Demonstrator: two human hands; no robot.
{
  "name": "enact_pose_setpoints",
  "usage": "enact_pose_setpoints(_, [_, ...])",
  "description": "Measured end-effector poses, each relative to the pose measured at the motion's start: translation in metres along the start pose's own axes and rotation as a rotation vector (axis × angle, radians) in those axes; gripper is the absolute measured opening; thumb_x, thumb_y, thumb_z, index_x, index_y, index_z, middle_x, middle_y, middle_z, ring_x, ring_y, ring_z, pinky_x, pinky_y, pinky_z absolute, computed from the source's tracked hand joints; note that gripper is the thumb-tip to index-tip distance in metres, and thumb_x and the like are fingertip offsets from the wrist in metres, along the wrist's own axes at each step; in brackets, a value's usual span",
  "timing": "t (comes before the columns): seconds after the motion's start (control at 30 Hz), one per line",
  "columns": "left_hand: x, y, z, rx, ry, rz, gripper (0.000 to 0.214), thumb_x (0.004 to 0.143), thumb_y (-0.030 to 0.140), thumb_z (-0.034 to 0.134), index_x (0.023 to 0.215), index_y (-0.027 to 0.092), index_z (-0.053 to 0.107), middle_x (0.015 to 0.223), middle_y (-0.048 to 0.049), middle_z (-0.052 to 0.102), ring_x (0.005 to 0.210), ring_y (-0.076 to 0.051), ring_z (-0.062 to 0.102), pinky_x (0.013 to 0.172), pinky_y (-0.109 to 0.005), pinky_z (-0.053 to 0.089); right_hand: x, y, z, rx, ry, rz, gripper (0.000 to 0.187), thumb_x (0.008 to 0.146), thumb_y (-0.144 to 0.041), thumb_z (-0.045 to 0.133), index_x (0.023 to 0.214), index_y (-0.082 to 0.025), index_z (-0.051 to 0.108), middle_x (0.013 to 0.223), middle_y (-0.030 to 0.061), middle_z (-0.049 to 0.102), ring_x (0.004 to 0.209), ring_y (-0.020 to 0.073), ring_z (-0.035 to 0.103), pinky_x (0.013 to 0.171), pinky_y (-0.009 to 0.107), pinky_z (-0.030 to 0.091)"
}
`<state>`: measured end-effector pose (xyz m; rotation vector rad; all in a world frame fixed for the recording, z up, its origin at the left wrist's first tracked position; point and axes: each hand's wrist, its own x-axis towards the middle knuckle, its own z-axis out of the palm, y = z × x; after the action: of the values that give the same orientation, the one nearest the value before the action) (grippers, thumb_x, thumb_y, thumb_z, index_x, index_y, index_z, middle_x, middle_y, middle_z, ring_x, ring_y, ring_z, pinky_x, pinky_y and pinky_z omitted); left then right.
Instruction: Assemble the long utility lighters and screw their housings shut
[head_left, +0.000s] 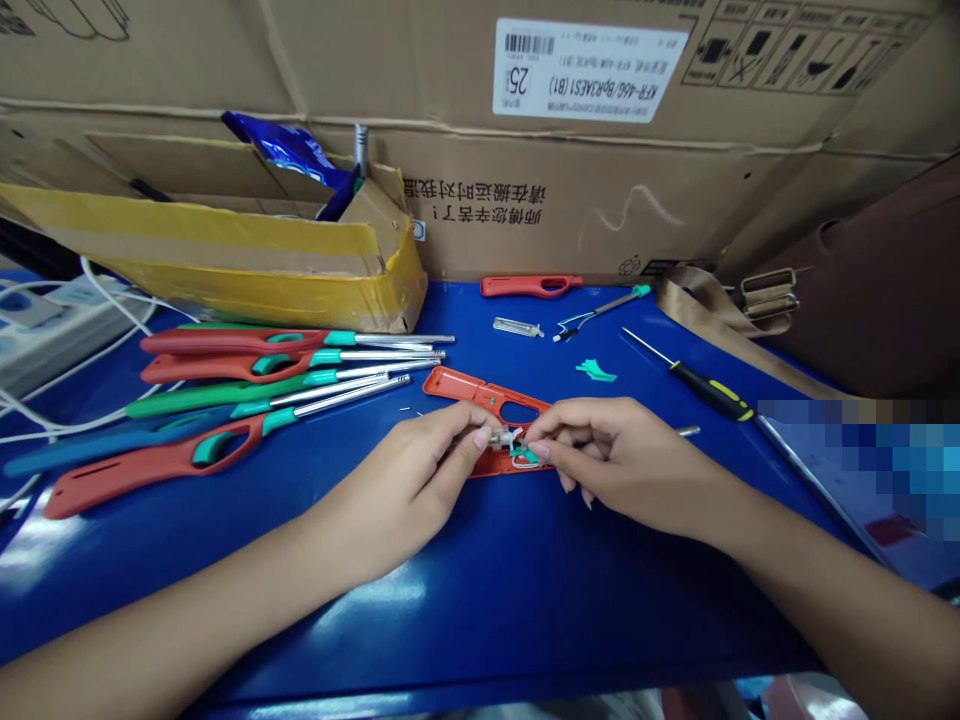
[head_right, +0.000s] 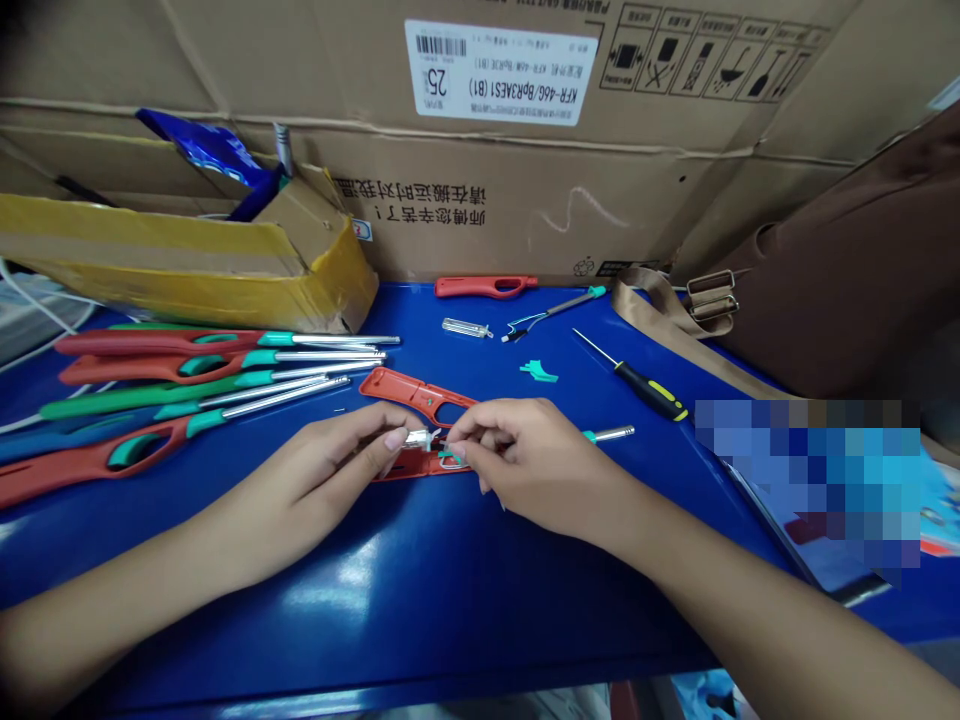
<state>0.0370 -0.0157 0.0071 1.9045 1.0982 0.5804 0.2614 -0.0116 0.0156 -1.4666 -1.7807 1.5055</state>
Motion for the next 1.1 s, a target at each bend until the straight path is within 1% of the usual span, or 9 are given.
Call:
enact_pose_setpoints(0.1, [-0.0005, 0.0005, -0.0005, 0.009, -0.010, -0.009, 0.025, 0.107, 0.034, 0.042, 0.103, 0.021, 0.063, 0.091, 0.0018, 0.069, 0.081, -0.015, 0.062, 0.075, -0.026, 0.045, 0.0015, -0.0016, -0.0003, -0.012, 0.025, -0.017, 0.012, 0.091, -0.029, 0.063, 0.088, -0.019, 0.069, 0.060, -0.0042, 0.057, 0.049, 0.0085, 0.052, 0.045, 0.020, 0.040])
enact_pose_setpoints(0.27, [-0.0003, 0.0011, -0.0002, 0.043, -0.027, -0.001, 0.024, 0.106, 0.033, 0.043, 0.102, 0.021, 0.064, 0.094, 0.0011, 0.070, 0.082, -0.015, 0.064, 0.076, -0.026, 0.046, 0.0015, 0.0028, 0.0007, -0.014, 0.006, -0.042, 0.015, 0.094, -0.034, 0.062, 0.089, -0.020, 0.067, 0.063, -0.0035, 0.060, 0.057, 0.0105, 0.058, 0.053, 0.021, 0.047])
enact_pose_setpoints(0.33, [-0.0002, 0.0011, 0.0004, 0.046, -0.035, 0.007, 0.025, 0.106, 0.033, 0.043, 0.101, 0.021, 0.064, 0.095, 0.0005, 0.071, 0.083, -0.015, 0.065, 0.077, -0.025, 0.047, 0.0012, 0.0050, 0.0016, -0.020, 0.003, -0.048, 0.016, 0.095, -0.035, 0.061, 0.090, -0.021, 0.066, 0.064, -0.0032, 0.061, 0.059, 0.0111, 0.059, 0.055, 0.022, 0.048])
enact_pose_setpoints(0.63, [-0.0006, 0.0013, 0.0005, 0.068, -0.032, 0.024, 0.025, 0.106, 0.032, 0.042, 0.103, 0.021, 0.064, 0.096, -0.0010, 0.072, 0.083, -0.017, 0.066, 0.075, -0.026, 0.049, 0.0007, 0.0037, -0.0005, -0.042, -0.004, -0.038, 0.013, 0.094, -0.031, 0.060, 0.088, -0.020, 0.066, 0.066, -0.0025, 0.060, 0.059, 0.0115, 0.059, 0.053, 0.022, 0.046])
enact_pose_setpoints(0.77, [-0.0012, 0.0006, 0.0004, 0.054, -0.034, 0.025, 0.025, 0.107, 0.032, 0.042, 0.101, 0.021, 0.064, 0.093, 0.0007, 0.071, 0.082, -0.015, 0.065, 0.075, -0.025, 0.047, 0.0008, 0.0037, -0.0001, -0.063, 0.005, -0.041, 0.013, 0.093, -0.029, 0.060, 0.086, -0.021, 0.066, 0.066, -0.0029, 0.059, 0.057, 0.0109, 0.057, 0.051, 0.022, 0.044])
enact_pose_setpoints(1.0, [-0.0002, 0.0005, 0.0007, 0.043, -0.043, 0.017, 0.024, 0.107, 0.033, 0.044, 0.101, 0.022, 0.064, 0.093, 0.0025, 0.070, 0.082, -0.014, 0.064, 0.075, -0.024, 0.045, 0.0012, 0.0030, -0.0013, -0.082, -0.008, -0.060, 0.013, 0.094, -0.028, 0.059, 0.087, -0.020, 0.067, 0.067, -0.0029, 0.060, 0.058, 0.0102, 0.057, 0.052, 0.022, 0.045])
enact_pose_setpoints(1.1, [-0.0007, -0.0001, 0.0005, 0.050, -0.049, 0.018, 0.025, 0.107, 0.034, 0.043, 0.101, 0.022, 0.064, 0.092, 0.0028, 0.069, 0.082, -0.014, 0.064, 0.074, -0.025, 0.044, 0.0018, 0.0023, -0.0018, -0.098, -0.002, -0.068, 0.013, 0.094, -0.027, 0.060, 0.086, -0.020, 0.068, 0.066, -0.0030, 0.059, 0.057, 0.0102, 0.055, 0.052, 0.022, 0.043])
